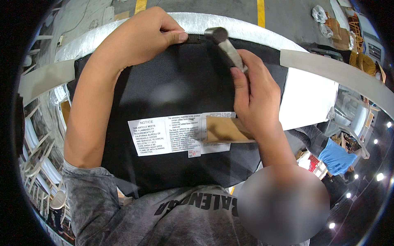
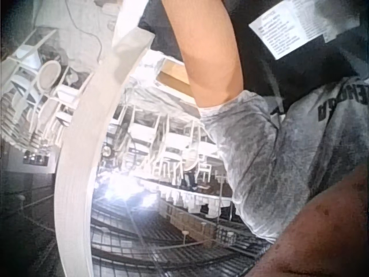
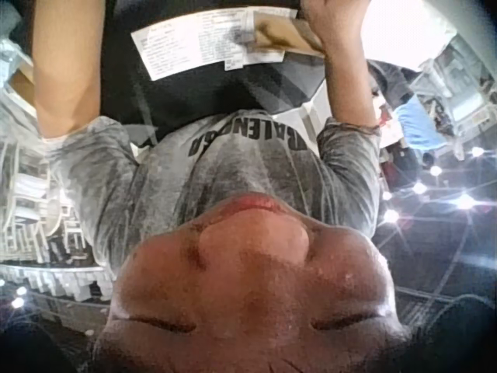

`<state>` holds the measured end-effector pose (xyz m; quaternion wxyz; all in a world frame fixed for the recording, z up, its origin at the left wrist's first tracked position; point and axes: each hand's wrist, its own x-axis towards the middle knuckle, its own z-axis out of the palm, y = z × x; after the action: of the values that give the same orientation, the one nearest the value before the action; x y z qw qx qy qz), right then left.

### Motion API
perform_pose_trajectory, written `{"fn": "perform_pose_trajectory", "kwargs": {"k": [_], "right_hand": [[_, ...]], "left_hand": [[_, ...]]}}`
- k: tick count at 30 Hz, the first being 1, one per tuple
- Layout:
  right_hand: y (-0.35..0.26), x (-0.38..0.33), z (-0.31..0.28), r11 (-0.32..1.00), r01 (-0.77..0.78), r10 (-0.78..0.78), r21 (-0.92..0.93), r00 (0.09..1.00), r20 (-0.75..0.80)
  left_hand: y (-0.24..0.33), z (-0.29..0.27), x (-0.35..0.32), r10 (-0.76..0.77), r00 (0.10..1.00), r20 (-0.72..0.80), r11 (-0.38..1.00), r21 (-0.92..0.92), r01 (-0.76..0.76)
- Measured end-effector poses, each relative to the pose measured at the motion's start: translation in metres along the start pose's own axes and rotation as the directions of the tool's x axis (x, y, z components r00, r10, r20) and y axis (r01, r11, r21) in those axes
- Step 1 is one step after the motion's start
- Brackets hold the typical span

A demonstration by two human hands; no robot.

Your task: The person hammers metal fasteners into the underside of a chair seat using a hammer and a small wooden block. They repeatedly flip the chair to access different sides and continue securing fasteners along the edges.

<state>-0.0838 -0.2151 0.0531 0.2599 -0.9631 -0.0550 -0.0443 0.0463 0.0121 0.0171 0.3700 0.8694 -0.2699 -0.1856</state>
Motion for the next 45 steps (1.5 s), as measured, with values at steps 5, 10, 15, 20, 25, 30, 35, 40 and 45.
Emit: {"fn": "perform_pose_trajectory", "kwargs": {"k": [5,10,15,20,25,30,35,40,45], "right_hand": [[0.018,-0.019,0.013,0.984,-0.004,0.025,0.179,0.993,-0.113],[0.007,-0.006,0.01,0.998,0.065,-0.066,-0.024,0.996,-0.054],[0.012,-0.009,0.014,0.996,0.089,-0.089,-0.006,0.989,-0.12],[0.009,-0.008,0.014,0.997,0.078,-0.079,-0.021,0.995,-0.061],[0.022,-0.017,0.017,0.987,0.132,-0.117,0.092,0.981,-0.158],[0.021,-0.006,0.019,0.979,0.193,-0.199,-0.07,0.976,-0.094],[0.029,-0.021,0.016,0.986,0.155,-0.142,0.065,0.974,-0.175],[0.02,-0.011,0.009,0.998,0.041,-0.037,0.047,0.995,-0.089],[0.014,-0.003,0.019,0.995,-0.025,0.029,-0.097,0.999,0.032]], "left_hand": [[0.025,-0.023,0.002,-0.147,0.975,0.168,0.987,-0.043,0.156],[0.032,-0.038,-0.001,-0.213,0.942,0.258,0.969,-0.071,0.239],[0.031,-0.032,-0.002,-0.218,0.955,0.202,0.965,-0.104,0.243],[0.034,-0.035,0.0,-0.259,0.939,0.225,0.955,-0.086,0.284],[0.035,-0.034,-0.002,-0.242,0.95,0.197,0.96,-0.093,0.264],[0.034,-0.034,-0.002,-0.236,0.951,0.199,0.963,-0.083,0.256],[0.031,-0.033,-0.003,-0.195,0.961,0.198,0.971,-0.097,0.217],[0.027,-0.034,-0.004,-0.169,0.962,0.214,0.973,-0.122,0.198],[0.029,-0.037,0.005,-0.171,0.923,0.346,0.972,-0.092,0.215]]}}
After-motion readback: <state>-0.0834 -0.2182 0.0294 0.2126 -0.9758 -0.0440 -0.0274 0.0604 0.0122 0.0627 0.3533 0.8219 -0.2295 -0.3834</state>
